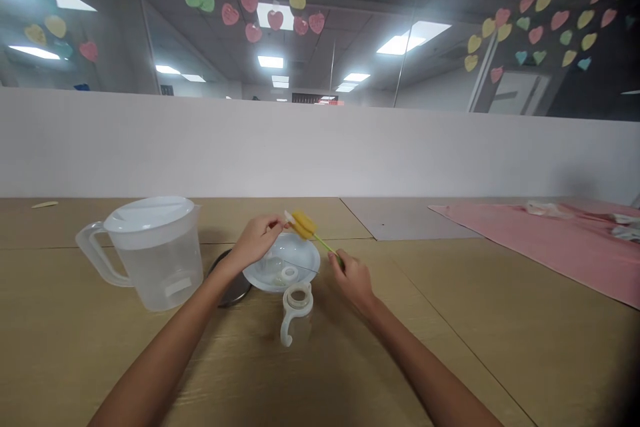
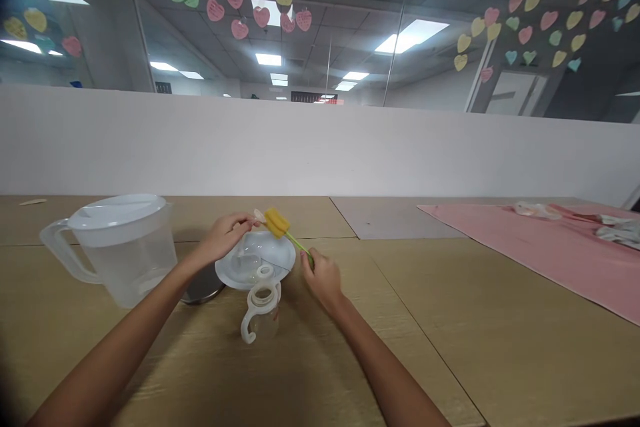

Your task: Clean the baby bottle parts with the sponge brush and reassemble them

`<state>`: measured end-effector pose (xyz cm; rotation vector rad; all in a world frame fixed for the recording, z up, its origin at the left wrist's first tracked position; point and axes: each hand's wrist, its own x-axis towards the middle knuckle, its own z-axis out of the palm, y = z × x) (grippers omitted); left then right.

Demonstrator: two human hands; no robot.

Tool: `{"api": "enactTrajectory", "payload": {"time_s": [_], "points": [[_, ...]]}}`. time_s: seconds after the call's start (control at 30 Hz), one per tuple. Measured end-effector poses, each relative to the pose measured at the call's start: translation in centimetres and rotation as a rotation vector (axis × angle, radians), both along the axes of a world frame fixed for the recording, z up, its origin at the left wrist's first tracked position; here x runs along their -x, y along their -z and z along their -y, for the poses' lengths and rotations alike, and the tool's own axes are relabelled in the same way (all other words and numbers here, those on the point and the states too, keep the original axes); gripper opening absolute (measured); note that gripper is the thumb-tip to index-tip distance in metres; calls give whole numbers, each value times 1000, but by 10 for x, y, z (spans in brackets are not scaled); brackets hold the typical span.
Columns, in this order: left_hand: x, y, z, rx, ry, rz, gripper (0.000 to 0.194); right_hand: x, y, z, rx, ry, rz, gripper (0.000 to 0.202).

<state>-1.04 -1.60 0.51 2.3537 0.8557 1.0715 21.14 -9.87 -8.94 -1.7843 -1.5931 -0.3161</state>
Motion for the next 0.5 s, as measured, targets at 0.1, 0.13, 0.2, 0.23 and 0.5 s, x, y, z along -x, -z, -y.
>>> {"api": "enactTrajectory", "payload": {"time_s": [0.1,0.13,0.2,0.23,0.5], "points": [[7,-5,-1,-96,-112,37,28,1,2,2,-30,-58,183,45],[11,-7,-3,-122,-162,31,25,1,3,3,-39,-71,216,45],[22,-10,-7,-130,-233,-1,21,1,3,4,-56,-69,243,45],[28,-10,-10,-107,-245,-15,20,1,2,4,-63,-58,243,45],[65,-2,-46,44,-195,-352,29,-3,2,2,-48,-25,253,46]]}}
